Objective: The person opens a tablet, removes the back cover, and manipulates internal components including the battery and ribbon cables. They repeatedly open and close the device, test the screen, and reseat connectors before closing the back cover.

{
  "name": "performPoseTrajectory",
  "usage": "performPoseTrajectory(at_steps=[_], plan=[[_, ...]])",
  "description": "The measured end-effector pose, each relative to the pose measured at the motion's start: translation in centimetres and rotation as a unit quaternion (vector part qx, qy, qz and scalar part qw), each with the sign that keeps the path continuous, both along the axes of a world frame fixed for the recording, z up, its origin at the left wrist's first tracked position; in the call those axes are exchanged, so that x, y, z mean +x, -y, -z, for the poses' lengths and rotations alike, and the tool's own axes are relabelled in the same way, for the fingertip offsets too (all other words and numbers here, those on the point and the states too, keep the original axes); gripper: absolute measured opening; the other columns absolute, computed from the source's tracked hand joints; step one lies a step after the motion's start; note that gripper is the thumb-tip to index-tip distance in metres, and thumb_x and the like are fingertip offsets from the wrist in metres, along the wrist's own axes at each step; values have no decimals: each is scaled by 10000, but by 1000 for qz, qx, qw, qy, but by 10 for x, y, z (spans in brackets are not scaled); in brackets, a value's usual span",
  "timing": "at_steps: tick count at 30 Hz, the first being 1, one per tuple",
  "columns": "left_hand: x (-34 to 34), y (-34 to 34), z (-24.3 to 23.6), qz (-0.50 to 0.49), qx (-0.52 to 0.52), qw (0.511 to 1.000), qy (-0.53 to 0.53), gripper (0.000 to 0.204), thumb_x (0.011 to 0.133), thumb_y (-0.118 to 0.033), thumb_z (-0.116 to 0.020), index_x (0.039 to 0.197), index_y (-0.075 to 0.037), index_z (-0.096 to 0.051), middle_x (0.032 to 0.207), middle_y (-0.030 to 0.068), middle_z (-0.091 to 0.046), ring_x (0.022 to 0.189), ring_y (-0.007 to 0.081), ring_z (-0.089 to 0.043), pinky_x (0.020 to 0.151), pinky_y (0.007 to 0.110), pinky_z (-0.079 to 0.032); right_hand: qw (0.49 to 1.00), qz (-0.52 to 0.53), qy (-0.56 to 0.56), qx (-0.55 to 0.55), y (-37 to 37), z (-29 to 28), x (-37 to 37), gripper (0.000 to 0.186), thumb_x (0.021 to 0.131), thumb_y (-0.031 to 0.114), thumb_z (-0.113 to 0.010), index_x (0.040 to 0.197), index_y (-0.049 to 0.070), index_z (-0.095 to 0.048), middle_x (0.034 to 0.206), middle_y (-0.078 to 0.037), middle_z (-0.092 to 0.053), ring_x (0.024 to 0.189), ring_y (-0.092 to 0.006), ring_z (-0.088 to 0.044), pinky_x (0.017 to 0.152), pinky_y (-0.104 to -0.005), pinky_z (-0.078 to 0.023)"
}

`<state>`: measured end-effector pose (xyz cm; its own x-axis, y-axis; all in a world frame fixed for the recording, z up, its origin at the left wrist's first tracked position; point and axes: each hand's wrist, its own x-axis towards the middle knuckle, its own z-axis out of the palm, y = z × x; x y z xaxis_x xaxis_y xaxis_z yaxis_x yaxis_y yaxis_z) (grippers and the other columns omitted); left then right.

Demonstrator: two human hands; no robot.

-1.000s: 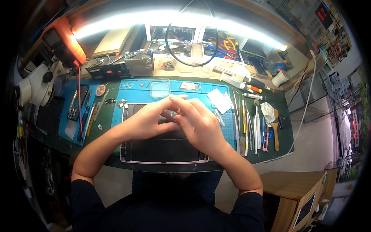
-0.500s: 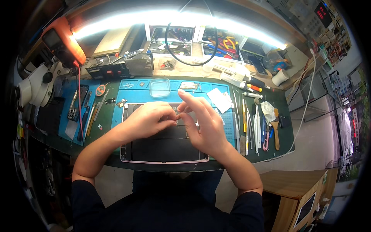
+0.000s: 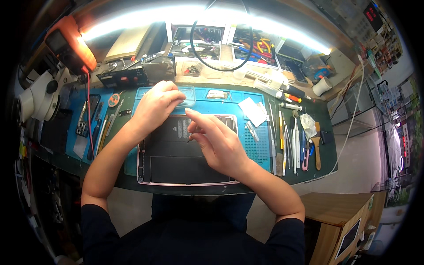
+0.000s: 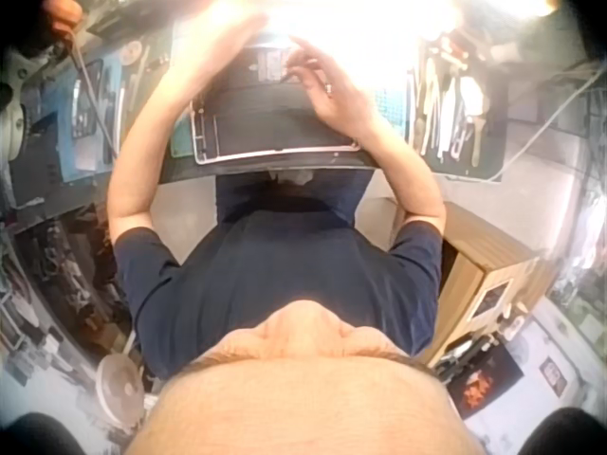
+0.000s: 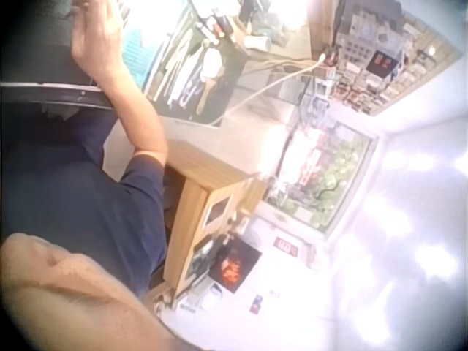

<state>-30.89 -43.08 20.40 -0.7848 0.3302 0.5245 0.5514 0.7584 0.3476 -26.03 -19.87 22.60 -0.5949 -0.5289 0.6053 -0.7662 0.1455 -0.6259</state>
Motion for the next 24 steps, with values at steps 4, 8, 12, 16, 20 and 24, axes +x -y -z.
performPoseTrajectory(at_steps=[4,8,12,16,20,24], plan=[[-1,1,3,-3,-1,1000,5,97,874,-78,-699,949,-48,-752,911,83,-640,924,282,-624,816,401,-519,1000,-6,0,6,2,1,0,584,879,-141,-626,1429,15,-505,1001,-131,-642,867,-243,-673,769,-344,-587],[-3,3,7,0,-2,1000,0,114,876,-62,-687,965,-43,-754,914,89,-639,922,288,-623,821,408,-518,1000,-6,2,5,3,1,0,580,880,-140,-623,1426,16,-506,997,-130,-640,866,-247,-670,768,-345,-583],[-2,2,5,0,0,1000,2,122,880,-61,-684,980,-36,-750,923,100,-639,943,293,-624,830,412,-516,1000,-7,3,6,3,1,0,577,880,-144,-614,1425,15,-506,995,-133,-637,862,-251,-668,764,-346,-581],[12,0,-10,59,52,993,84,123,889,-91,-705,988,-31,-743,934,117,-674,914,313,-649,818,400,-524,1000,-7,6,8,3,0,0,575,875,-140,-617,1418,18,-515,1007,-133,-642,868,-257,-669,766,-351,-580],[31,2,-40,173,82,943,271,216,907,-98,-712,1110,-25,-704,1015,147,-729,948,288,-701,832,368,-552,1000,8,-5,23,0,1,-2,540,848,-81,-694,1361,53,-592,1035,-120,-660,851,-254,-673,740,-345,-575],[46,4,-51,235,200,867,392,472,913,-30,-676,1372,-32,-564,1123,153,-719,1059,229,-701,926,355,-556,991,36,-112,58,7,-17,-6,468,798,16,-781,1250,103,-696,993,-93,-655,814,-236,-673,698,-331,-565]])
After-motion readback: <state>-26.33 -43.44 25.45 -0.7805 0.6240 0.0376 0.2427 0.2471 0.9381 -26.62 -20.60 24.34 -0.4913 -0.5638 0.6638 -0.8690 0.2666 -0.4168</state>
